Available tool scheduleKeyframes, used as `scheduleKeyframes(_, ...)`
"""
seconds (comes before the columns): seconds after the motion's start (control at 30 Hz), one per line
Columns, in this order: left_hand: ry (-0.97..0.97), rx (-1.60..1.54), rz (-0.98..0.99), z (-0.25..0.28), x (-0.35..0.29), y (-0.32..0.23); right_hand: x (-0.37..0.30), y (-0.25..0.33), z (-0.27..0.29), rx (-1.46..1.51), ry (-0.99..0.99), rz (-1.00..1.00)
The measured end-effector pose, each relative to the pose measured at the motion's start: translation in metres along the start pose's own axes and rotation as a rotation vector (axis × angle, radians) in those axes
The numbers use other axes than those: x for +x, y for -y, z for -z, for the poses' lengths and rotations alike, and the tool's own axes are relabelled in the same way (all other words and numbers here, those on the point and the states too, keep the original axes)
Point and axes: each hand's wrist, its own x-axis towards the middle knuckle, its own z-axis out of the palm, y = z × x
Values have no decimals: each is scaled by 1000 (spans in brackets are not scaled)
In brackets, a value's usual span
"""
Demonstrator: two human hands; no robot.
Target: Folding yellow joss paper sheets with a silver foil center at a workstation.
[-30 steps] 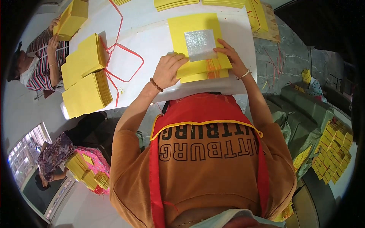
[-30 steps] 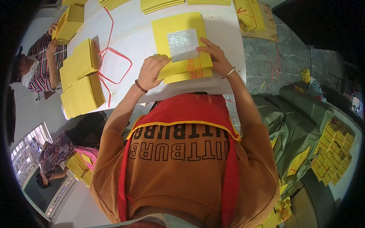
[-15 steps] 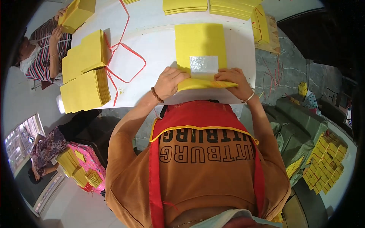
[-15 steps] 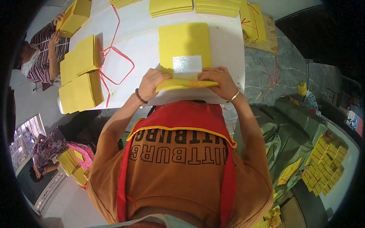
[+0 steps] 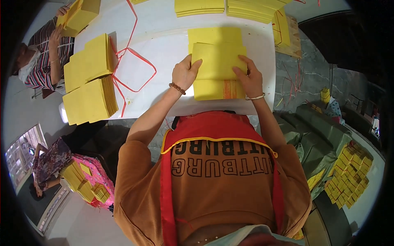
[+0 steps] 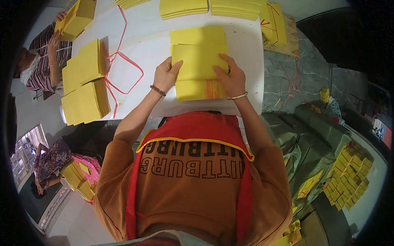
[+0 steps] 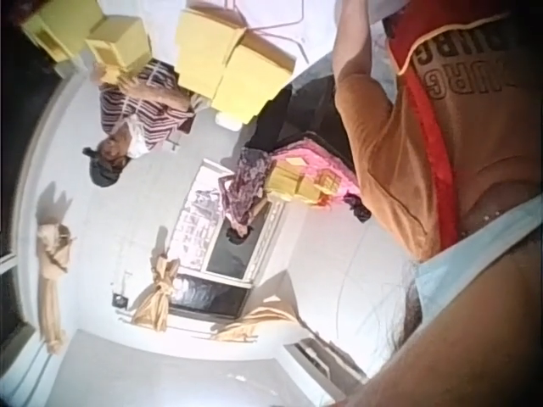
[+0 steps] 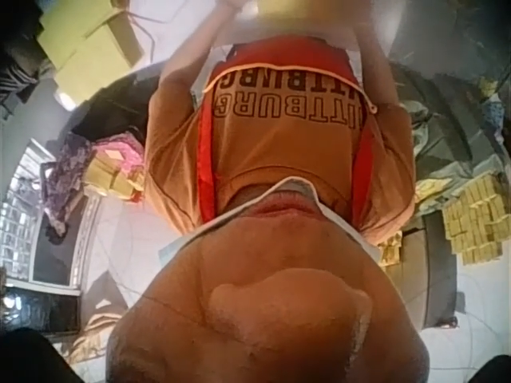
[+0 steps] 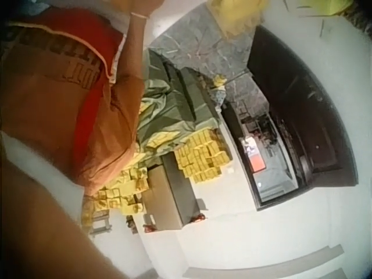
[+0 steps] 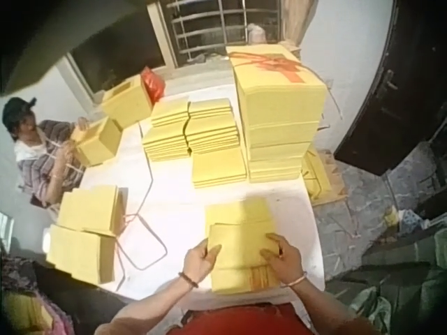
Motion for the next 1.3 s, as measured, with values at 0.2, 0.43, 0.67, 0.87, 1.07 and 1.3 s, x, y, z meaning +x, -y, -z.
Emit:
scheduleKeyframes(0.2,-7,-120,32,-3,6,4,6,-3,-15,-18,-133,62)
scheduleKeyframes(0.43,-158,-67,-106,14,1,-14,10,6,-9,-70,-63,-85)
scheduleKeyframes(0.67,-31,603,-841,1,-3,-37,10,-4,-15,-32,-100,-44)
scheduleKeyframes(0.87,43,755,-751,-14,-2,-19,-4,13,-18,-347,-173,94)
scheduleKeyframes(1.07,74,785,-771,-13,3,-21,-7,-34,-17,-67,-74,-47)
scheduleKeyframes(1.3,68,720,-831,-6,1,-24,-12,-48,-25,485,-97,-54)
